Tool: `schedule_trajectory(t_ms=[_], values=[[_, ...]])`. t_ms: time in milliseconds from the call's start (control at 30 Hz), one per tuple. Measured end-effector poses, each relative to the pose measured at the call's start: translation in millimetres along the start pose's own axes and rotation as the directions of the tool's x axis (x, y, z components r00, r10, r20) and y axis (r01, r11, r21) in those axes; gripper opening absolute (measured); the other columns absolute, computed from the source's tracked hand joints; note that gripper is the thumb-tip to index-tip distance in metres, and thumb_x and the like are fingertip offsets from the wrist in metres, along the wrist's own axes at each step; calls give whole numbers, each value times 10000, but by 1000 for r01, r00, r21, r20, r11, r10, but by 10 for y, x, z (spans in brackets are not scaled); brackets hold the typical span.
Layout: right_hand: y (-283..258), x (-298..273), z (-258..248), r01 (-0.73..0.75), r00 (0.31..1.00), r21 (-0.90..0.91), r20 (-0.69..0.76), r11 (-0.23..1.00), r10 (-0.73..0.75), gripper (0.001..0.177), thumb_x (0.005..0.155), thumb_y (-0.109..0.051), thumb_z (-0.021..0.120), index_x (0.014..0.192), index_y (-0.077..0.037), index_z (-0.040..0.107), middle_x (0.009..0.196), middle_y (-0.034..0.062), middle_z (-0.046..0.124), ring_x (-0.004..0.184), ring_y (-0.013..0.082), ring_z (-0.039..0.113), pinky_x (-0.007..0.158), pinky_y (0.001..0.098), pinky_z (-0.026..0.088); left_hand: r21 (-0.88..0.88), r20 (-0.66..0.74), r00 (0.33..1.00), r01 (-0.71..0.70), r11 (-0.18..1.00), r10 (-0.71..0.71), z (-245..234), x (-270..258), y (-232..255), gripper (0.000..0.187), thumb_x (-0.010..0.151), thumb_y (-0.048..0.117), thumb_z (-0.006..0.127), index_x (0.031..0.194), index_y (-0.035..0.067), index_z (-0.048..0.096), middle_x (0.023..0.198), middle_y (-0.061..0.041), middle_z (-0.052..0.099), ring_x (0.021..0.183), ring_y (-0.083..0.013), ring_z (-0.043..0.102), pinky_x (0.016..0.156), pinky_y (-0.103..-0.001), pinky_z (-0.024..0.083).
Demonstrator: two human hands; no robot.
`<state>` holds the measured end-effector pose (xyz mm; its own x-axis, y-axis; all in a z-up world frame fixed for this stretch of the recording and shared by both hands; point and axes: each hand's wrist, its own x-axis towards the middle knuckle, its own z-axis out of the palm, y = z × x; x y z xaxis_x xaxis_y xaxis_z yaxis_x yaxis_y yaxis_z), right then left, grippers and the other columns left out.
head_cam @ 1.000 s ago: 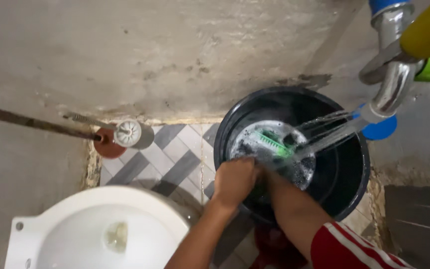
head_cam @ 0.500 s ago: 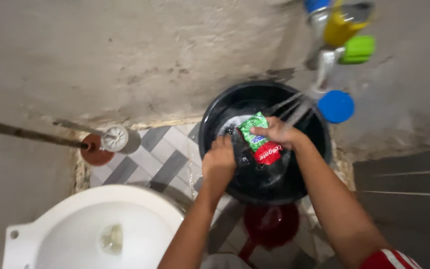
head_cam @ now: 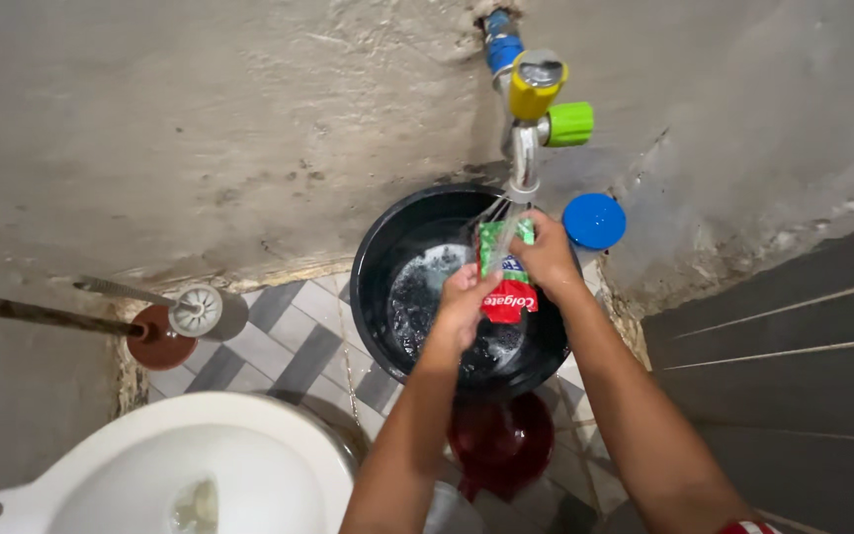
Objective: The person washes several bathroom items one by one under a running tap into a black basin, then places them on a wall-mounted wire rack. Items handled include a white bottle, a pink sachet, a yellow tub, a toothbrush, a green scrubber, and a red scoop. The person also rinses the basin and floor area with the scoop.
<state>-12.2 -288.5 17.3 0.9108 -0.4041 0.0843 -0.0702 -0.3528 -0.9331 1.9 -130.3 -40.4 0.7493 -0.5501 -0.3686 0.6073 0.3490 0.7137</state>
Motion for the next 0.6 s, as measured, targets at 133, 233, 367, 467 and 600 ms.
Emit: schedule_trajectory(t_ms=[133, 233, 367, 467, 600], values=[[-224, -106, -144, -95, 966, 99, 248, 991, 68, 221, 779, -49, 822, 945, -27, 678, 867, 57, 705, 771, 137, 652, 704, 303, 547, 310, 131, 985, -151, 939, 115, -229, 153, 210, 414, 773, -14, 784, 1169, 5, 663, 1030, -65, 761, 918, -160, 730, 863, -324, 592], [-394, -132, -164, 157, 959, -34, 243, 987, -144, 157, 843, -38, 806, 945, -2, 692, 887, 70, 726, 818, 135, 655, 756, 296, 535, 483, 160, 975, -212, 849, 153, -411, 184, 269, 363, 827, 60, 817, 1161, -29, 706, 1047, -103, 754, 927, -191, 703, 856, -334, 568], [-456, -45, -85, 132, 988, -17, -76, 991, -133, 194, 866, 17, 689, 1060, 4, 690, 927, 60, 744, 832, 106, 659, 751, 273, 543, 180, -99, 995, 10, 984, 8, -321, -42, 261, 422, 907, 241, 750, 1262, 61, 609, 1161, -80, 706, 1000, -207, 676, 844, -390, 537], [-342, -100, 29, 111, 986, 230, -151, 967, -77, 177, 890, 22, 667, 1065, 17, 637, 955, 59, 721, 856, 105, 650, 750, 255, 533, -158, -15, 991, 130, 979, -134, -194, -305, 187, 491, 892, 326, 689, 1302, 97, 545, 1197, -105, 685, 1035, -262, 698, 859, -464, 577], [-254, -307, 286, 87, 963, 411, -269, 908, 29, 257, 874, 76, 733, 1069, 28, 572, 937, 86, 665, 845, 147, 635, 733, 280, 528, -465, -2, 974, -201, 862, 225, 36, -276, -77, 436, 988, 221, 710, 1351, 45, 545, 1247, -137, 657, 1135, -258, 674, 1010, -460, 577]])
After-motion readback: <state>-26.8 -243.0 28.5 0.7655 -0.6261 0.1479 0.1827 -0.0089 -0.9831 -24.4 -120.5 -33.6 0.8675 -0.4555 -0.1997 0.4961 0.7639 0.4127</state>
